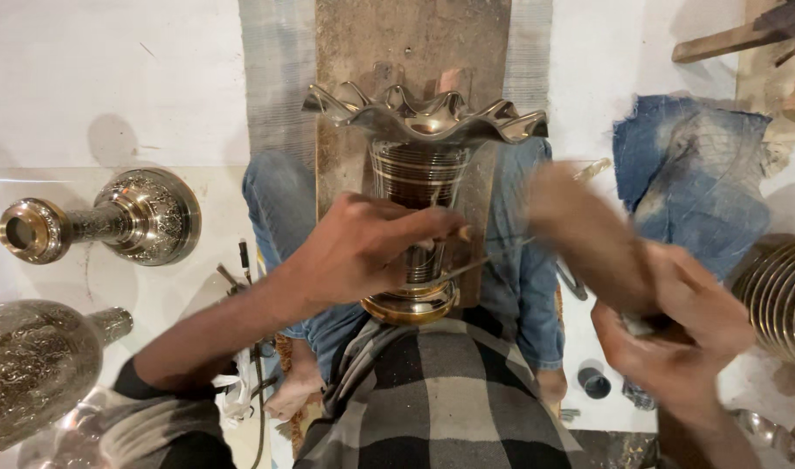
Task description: The person uses a metal chisel and a wooden mallet to engrave a decorative pattern on a silver-colored metal vase. They repeatedly strike the chisel against the vase's surface to create fine lines and details.
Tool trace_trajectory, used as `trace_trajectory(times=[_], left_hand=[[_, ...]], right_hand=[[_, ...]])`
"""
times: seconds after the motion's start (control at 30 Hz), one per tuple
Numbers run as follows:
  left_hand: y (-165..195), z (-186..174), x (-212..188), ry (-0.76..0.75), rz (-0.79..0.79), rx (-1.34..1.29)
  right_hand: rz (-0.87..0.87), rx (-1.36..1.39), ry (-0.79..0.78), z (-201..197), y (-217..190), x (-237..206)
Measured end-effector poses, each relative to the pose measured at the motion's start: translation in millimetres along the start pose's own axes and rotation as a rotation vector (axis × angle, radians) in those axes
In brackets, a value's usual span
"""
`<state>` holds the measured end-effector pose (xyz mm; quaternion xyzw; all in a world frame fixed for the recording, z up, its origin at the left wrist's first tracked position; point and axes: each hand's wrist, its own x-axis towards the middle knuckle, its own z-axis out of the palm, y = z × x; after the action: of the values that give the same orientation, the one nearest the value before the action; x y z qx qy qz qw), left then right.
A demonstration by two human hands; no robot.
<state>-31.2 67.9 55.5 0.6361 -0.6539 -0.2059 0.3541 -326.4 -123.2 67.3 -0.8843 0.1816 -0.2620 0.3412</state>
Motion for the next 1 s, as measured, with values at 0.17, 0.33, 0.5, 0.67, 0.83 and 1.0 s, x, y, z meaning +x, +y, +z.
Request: trace_trajectory(times=[0.17, 0.33, 0.5, 0.67, 0.83, 1.0], left_hand=[[16.2, 26.8, -19.4, 0.414, -0.100, -0.015], [26.4, 62.2, -25.7, 0.780, -0.287, 0.023], [14.1, 76.3, -32.1, 1.095, -0.146, -0.112], [16.9, 57.1, -22.7, 1.167, -0.089, -0.744], [15.5, 11.6, 4.8, 0.351, -0.140, -0.378], [20.4, -16.5, 31.3, -0.181, -0.202, 0.073]], right_hand=[[-0.063, -0.136, -0.334, -28.8, -45.2, 95.0], [-0.242, -0.446, -0.612, -25.0, -72.7, 139.9], [-0.368, -0.459, -0.579, -22.7, -82.2, 149.2], [0.006, 0.259, 0.109, 49.9, -45.5, 81.1], [0.492, 0.475, 0.195, 117.8, -18.1, -40.7], [0.607, 0.597, 0.231, 136.8, -22.1, -84.3]])
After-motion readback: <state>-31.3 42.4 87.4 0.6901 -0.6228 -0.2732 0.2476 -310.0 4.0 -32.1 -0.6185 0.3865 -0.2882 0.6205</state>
